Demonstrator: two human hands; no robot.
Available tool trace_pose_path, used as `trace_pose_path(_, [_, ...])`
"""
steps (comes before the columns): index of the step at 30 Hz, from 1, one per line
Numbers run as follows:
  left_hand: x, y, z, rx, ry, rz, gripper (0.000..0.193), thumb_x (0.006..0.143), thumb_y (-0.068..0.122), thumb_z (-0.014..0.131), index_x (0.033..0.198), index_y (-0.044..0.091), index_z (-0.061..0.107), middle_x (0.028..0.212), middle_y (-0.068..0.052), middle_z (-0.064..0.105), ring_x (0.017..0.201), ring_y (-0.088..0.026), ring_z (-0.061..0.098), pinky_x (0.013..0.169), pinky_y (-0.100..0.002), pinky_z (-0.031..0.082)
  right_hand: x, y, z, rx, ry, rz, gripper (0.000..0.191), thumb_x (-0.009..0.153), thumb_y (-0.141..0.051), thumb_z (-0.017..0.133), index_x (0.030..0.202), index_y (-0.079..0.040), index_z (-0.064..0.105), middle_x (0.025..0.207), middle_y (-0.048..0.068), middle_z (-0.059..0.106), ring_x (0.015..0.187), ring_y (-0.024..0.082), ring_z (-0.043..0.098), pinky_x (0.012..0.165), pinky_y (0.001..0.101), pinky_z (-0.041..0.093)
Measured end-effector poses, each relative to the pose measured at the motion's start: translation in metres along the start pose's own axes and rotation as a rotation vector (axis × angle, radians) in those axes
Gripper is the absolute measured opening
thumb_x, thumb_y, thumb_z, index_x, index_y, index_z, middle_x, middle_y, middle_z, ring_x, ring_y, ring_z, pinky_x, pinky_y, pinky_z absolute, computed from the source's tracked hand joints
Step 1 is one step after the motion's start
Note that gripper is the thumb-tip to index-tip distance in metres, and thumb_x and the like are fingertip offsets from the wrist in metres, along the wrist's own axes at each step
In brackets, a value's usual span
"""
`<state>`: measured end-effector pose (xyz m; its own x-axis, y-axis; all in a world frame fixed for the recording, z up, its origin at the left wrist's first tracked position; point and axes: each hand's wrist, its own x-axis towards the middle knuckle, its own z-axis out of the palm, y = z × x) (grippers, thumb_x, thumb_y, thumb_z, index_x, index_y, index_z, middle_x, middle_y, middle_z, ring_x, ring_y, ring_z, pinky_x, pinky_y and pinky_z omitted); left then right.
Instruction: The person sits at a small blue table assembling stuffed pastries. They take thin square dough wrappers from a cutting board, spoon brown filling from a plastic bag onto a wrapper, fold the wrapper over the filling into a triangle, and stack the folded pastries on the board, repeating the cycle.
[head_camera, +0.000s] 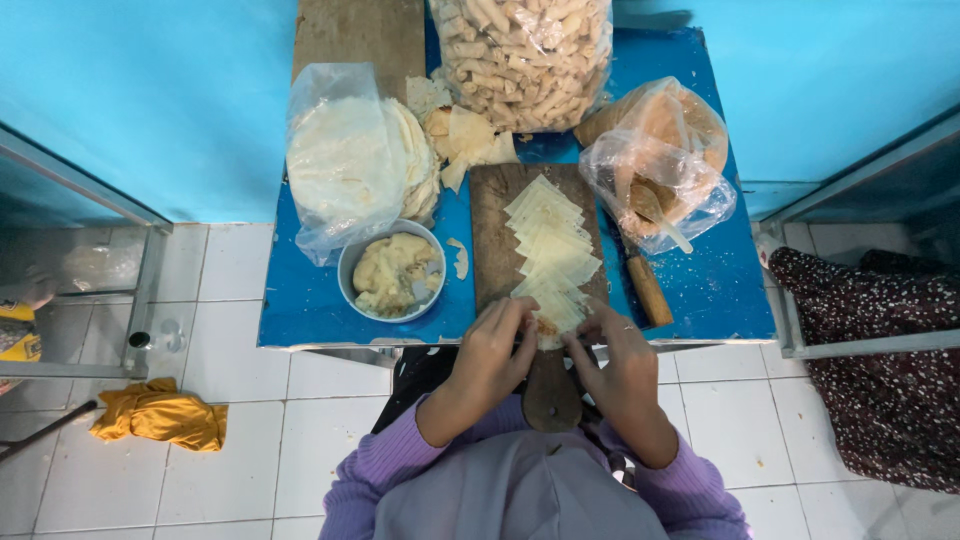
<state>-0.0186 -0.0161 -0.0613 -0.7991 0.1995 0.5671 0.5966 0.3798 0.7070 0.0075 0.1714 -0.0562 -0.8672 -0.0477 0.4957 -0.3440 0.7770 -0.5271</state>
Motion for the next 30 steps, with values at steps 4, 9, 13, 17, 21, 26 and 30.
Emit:
trace_pose_path(4, [0.002,0.004,-0.001,-0.023,0.011,0.035,0.026,0.089,-0.004,0.068,0.113,0.001,0.059,0.095,-0.016,0.063,0.088,-0.034,0.065,0.077,-0.043,0.052,0.0,0.004,0.007,0.013,-0.007,0.075,0.054,0.078,-0.007,0.083,0.126,0.001,0.06,0.086,0.008,0.07,0.076,0.022,0.07,0.065,0.0347,0.055])
trace_pose_path(9, [0.002,0.007,-0.005,-0.016,-0.038,0.032,0.023,0.091,-0.003,0.068,0.113,0.0,0.06,0.093,-0.017,0.063,0.088,-0.036,0.064,0.076,-0.044,0.051,-0.001,0.003,0.008,0.038,0.027,0.026,0.048,0.082,-0.002,0.079,0.126,0.002,0.059,0.088,0.009,0.069,0.078,0.023,0.069,0.069,0.0344,0.055])
trace_pose_path(13, [0.002,0.007,-0.006,-0.006,-0.036,0.075,0.021,0.093,-0.005,0.065,0.112,-0.001,0.06,0.099,-0.019,0.064,0.093,-0.038,0.063,0.08,-0.045,0.051,-0.001,0.0,0.009,0.109,0.044,0.059,0.049,0.082,0.0,0.078,0.128,0.002,0.06,0.088,0.01,0.07,0.077,0.02,0.072,0.067,0.0312,0.058])
trace_pose_path(17, [0.003,0.005,-0.006,-0.018,-0.04,0.096,0.022,0.09,-0.005,0.064,0.111,-0.001,0.061,0.101,-0.018,0.066,0.096,-0.038,0.062,0.082,-0.045,0.051,-0.002,-0.001,0.015,0.169,0.082,0.08,0.05,0.081,0.003,0.079,0.127,0.003,0.059,0.088,0.01,0.069,0.076,0.017,0.073,0.068,0.0296,0.06])
trace_pose_path(21, [0.003,0.004,-0.005,-0.041,-0.071,0.093,0.02,0.091,-0.005,0.064,0.11,-0.001,0.062,0.1,-0.018,0.065,0.096,-0.039,0.063,0.082,-0.045,0.052,-0.004,-0.001,0.018,0.203,0.105,0.054,0.053,0.079,0.006,0.079,0.128,0.002,0.058,0.095,0.011,0.068,0.081,0.017,0.073,0.07,0.0289,0.061])
trace_pose_path(26, [0.002,0.004,-0.004,-0.063,-0.072,0.083,0.017,0.093,-0.004,0.065,0.11,-0.001,0.061,0.103,-0.018,0.062,0.098,-0.039,0.063,0.084,-0.045,0.052,-0.009,-0.004,0.022,0.165,0.154,-0.004,0.051,0.078,0.006,0.08,0.124,0.0,0.06,0.105,0.014,0.064,0.086,0.022,0.073,0.073,0.0314,0.06])
trace_pose_path(30, [0.003,0.002,-0.003,-0.071,-0.075,0.077,0.02,0.092,-0.004,0.064,0.112,-0.001,0.06,0.106,-0.018,0.061,0.101,-0.04,0.064,0.086,-0.044,0.053,-0.012,-0.004,0.027,0.11,0.189,-0.097,0.048,0.079,0.005,0.08,0.122,-0.001,0.059,0.114,0.017,0.063,0.09,0.027,0.072,0.076,0.0349,0.058])
